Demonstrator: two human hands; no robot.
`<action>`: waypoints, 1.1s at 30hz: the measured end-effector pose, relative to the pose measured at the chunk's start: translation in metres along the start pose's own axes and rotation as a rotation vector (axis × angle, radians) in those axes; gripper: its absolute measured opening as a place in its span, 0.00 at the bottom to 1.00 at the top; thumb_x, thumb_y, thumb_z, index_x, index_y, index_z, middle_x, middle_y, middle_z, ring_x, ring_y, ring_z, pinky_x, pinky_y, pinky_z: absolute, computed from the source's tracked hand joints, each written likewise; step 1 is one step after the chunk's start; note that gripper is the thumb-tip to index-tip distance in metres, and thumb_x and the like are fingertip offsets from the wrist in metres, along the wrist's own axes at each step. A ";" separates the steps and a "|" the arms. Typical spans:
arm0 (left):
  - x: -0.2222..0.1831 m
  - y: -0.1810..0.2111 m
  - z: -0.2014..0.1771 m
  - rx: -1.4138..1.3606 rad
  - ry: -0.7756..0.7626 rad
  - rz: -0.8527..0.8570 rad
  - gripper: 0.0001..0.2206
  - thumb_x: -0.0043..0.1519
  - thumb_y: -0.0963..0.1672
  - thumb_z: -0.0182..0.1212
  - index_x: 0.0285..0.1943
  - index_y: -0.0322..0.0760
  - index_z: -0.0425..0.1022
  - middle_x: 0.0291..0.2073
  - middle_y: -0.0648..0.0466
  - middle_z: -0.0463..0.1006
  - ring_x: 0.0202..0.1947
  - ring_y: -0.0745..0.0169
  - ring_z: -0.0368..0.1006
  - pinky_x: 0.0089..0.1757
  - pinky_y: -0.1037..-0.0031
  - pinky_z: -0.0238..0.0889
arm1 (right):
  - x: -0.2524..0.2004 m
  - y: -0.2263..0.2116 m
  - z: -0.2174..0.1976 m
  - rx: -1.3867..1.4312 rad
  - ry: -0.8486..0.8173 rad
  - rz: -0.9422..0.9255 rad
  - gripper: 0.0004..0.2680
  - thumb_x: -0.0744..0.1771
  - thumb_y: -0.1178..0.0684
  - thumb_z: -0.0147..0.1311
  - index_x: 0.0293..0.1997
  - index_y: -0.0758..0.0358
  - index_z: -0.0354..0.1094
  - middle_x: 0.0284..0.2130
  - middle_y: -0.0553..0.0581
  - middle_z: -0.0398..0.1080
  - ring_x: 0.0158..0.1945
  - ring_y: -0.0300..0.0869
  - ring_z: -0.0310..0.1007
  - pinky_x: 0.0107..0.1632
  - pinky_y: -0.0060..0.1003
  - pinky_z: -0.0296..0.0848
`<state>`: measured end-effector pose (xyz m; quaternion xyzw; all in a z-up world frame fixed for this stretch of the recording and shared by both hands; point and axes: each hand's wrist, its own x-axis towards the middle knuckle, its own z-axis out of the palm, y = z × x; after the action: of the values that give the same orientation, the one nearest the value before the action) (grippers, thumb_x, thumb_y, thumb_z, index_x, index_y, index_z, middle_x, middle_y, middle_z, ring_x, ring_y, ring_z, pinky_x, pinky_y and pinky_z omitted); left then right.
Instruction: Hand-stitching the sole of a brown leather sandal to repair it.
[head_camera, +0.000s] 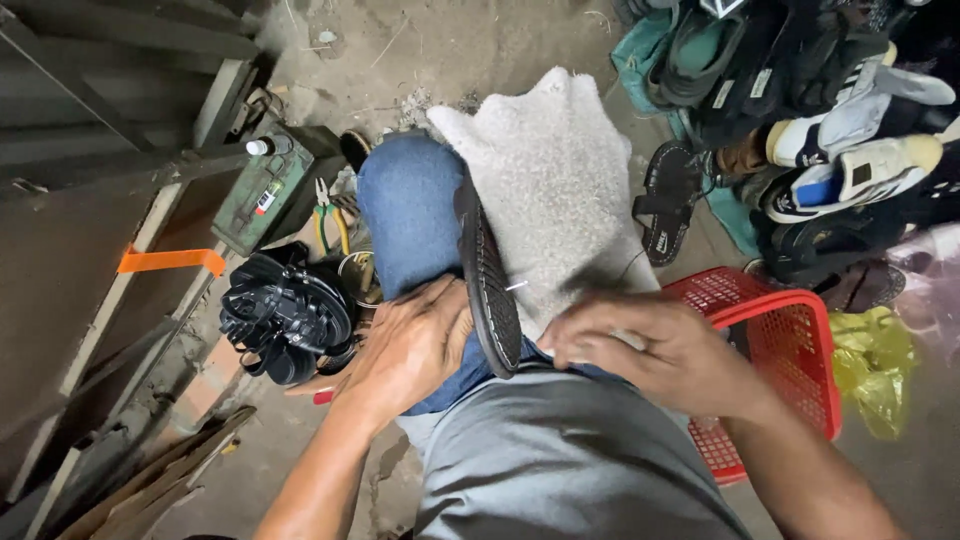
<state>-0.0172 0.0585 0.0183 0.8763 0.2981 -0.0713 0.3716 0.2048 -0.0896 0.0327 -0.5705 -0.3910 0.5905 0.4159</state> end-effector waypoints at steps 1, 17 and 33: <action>0.000 0.001 0.000 -0.001 0.001 -0.001 0.09 0.66 0.44 0.51 0.47 0.35 0.75 0.40 0.50 0.81 0.30 0.42 0.75 0.34 0.59 0.66 | 0.006 -0.003 0.005 0.000 -0.002 0.000 0.04 0.65 0.60 0.57 0.40 0.64 0.78 0.37 0.51 0.83 0.36 0.35 0.82 0.41 0.29 0.80; 0.010 -0.001 0.004 -0.118 0.196 0.056 0.12 0.69 0.45 0.51 0.30 0.41 0.67 0.22 0.48 0.69 0.28 0.38 0.73 0.26 0.58 0.65 | 0.026 -0.009 0.009 -0.567 0.297 -0.232 0.14 0.67 0.61 0.56 0.61 0.62 0.71 0.35 0.61 0.81 0.39 0.54 0.82 0.40 0.48 0.80; -0.012 -0.033 0.011 -0.066 0.200 -0.240 0.21 0.58 0.54 0.65 0.15 0.47 0.65 0.10 0.52 0.70 0.19 0.47 0.75 0.24 0.67 0.65 | 0.045 -0.012 0.030 -0.664 0.268 -0.405 0.12 0.68 0.60 0.56 0.58 0.61 0.73 0.34 0.59 0.80 0.36 0.50 0.82 0.37 0.42 0.79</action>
<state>-0.0451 0.0632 -0.0055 0.8243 0.4384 -0.0179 0.3577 0.1756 -0.0425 0.0290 -0.6570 -0.6071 0.2587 0.3644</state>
